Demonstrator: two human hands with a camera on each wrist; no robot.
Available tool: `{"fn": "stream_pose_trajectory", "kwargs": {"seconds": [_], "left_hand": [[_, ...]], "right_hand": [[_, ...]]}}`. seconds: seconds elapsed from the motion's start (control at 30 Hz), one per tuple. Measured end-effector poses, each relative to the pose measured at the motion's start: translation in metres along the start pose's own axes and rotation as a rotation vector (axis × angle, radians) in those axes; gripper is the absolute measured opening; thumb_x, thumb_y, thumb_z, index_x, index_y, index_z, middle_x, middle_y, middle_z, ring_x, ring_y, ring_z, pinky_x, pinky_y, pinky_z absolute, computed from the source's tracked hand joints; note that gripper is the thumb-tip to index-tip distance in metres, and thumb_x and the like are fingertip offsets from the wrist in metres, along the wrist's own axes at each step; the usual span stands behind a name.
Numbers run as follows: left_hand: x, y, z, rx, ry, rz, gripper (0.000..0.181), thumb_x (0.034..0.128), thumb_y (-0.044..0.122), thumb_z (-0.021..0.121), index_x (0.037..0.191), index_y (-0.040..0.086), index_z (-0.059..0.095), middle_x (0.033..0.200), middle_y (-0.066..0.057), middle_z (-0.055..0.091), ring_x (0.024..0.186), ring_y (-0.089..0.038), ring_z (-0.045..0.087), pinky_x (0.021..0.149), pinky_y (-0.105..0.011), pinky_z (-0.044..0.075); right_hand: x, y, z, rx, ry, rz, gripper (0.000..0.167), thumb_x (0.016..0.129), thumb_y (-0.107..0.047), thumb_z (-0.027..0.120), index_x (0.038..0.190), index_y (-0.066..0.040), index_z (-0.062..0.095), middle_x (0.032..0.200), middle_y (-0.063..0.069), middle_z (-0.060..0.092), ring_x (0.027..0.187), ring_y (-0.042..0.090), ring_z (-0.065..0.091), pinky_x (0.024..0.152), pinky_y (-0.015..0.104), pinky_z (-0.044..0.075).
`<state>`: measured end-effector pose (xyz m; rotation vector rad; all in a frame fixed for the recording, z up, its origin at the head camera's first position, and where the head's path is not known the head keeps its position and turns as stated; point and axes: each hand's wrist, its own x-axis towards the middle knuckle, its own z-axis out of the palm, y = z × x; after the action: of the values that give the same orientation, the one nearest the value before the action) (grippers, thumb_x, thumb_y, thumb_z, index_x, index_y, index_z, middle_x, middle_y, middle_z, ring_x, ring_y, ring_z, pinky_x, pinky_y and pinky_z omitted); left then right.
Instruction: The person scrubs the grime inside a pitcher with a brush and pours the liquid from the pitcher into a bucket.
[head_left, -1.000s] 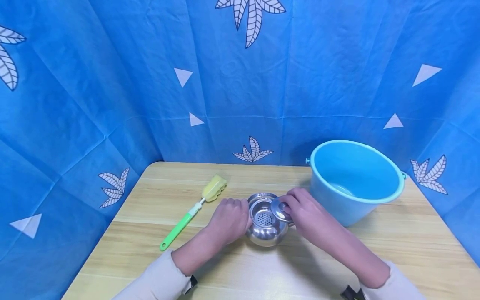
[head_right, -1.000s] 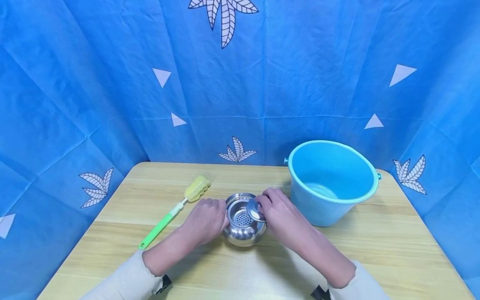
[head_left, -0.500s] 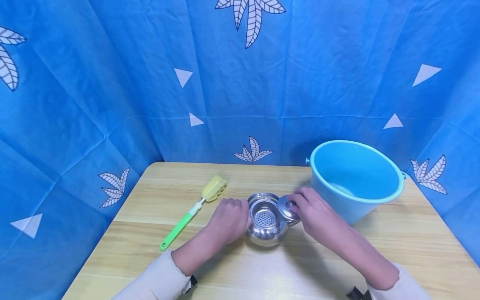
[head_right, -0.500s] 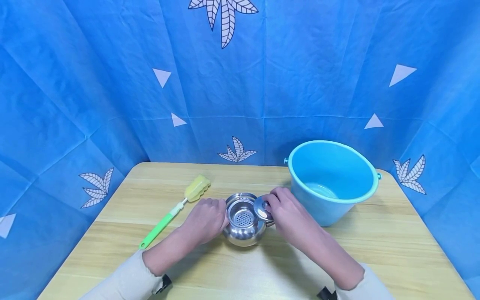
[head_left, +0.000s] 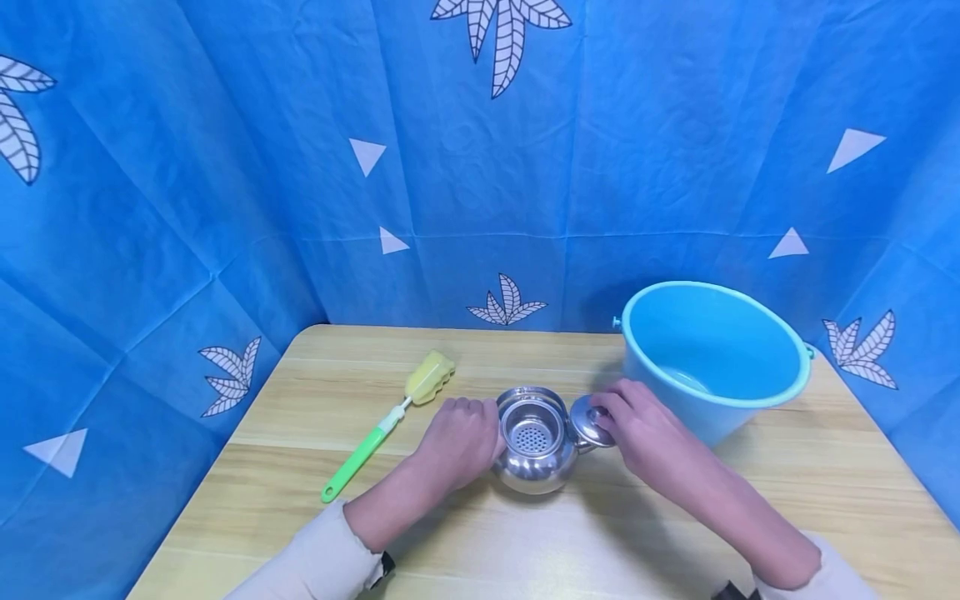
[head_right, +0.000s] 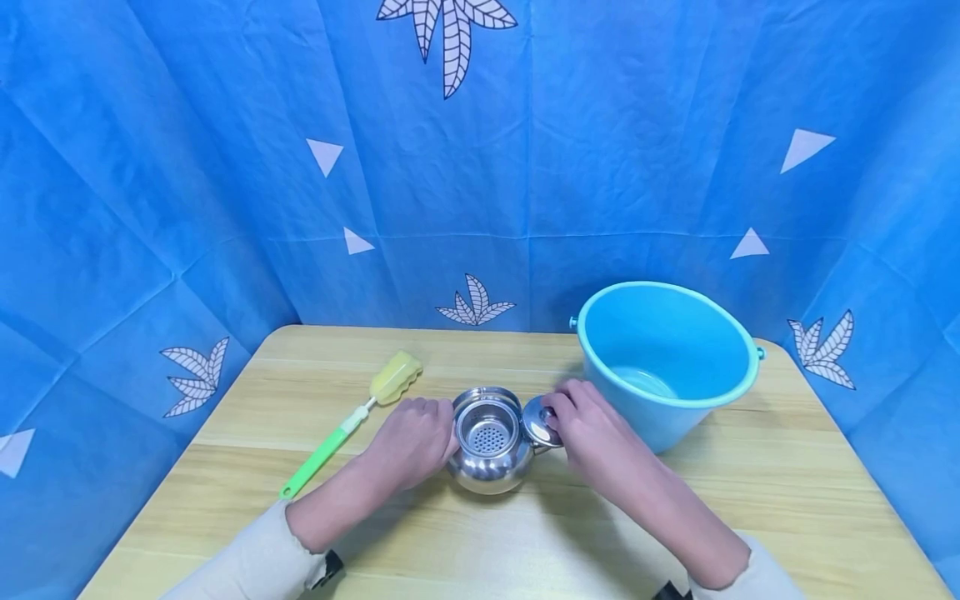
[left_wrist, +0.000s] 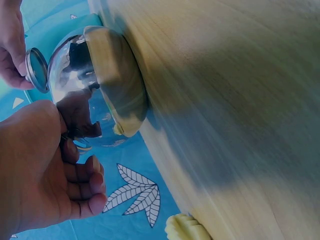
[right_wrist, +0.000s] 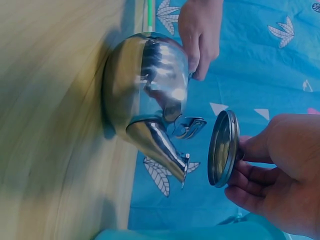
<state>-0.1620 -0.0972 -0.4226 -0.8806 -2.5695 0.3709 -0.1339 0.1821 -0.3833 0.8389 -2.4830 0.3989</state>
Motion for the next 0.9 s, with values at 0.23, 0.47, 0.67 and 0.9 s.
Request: {"fn": "stream_pose_trajectory", "kwargs": {"seconds": [0.23, 0.47, 0.67, 0.9], "left_hand": [[0.0, 0.0, 0.001, 0.012, 0.021, 0.007, 0.037, 0.1038, 0.04, 0.052, 0.082, 0.011, 0.058, 0.061, 0.002, 0.049, 0.055, -0.014, 0.045, 0.054, -0.026, 0.046], [0.0, 0.0, 0.001, 0.001, 0.017, 0.005, 0.037, 0.1039, 0.04, 0.052, 0.082, 0.011, 0.059, 0.06, 0.003, 0.048, 0.054, -0.013, 0.045, 0.054, -0.026, 0.046], [0.0, 0.0, 0.001, -0.001, 0.022, 0.006, 0.036, 0.1033, 0.04, 0.053, 0.082, 0.011, 0.059, 0.061, 0.002, 0.049, 0.055, -0.013, 0.045, 0.054, -0.026, 0.046], [0.0, 0.0, 0.001, -0.001, 0.017, 0.007, 0.037, 0.103, 0.04, 0.054, 0.082, 0.011, 0.059, 0.06, 0.002, 0.048, 0.054, -0.013, 0.044, 0.054, -0.026, 0.045]], "right_hand": [[-0.006, 0.003, -0.003, -0.011, 0.004, -0.007, 0.024, 0.085, 0.0, 0.078, 0.108, 0.0, 0.073, 0.105, 0.01, 0.069, 0.099, 0.024, 0.067, 0.083, 0.038, 0.062], [-0.012, 0.006, -0.003, -0.011, 0.013, -0.016, 0.024, 0.083, 0.001, 0.079, 0.106, 0.0, 0.073, 0.103, 0.009, 0.068, 0.096, 0.021, 0.065, 0.079, 0.036, 0.062], [-0.017, 0.008, -0.003, -0.01, 0.008, -0.016, 0.023, 0.083, 0.001, 0.08, 0.105, 0.0, 0.072, 0.101, 0.008, 0.068, 0.095, 0.02, 0.065, 0.08, 0.037, 0.061], [-0.026, 0.012, -0.003, -0.015, 0.015, -0.033, 0.024, 0.082, -0.002, 0.079, 0.105, 0.0, 0.071, 0.102, 0.008, 0.067, 0.096, 0.021, 0.066, 0.081, 0.038, 0.061]]}}
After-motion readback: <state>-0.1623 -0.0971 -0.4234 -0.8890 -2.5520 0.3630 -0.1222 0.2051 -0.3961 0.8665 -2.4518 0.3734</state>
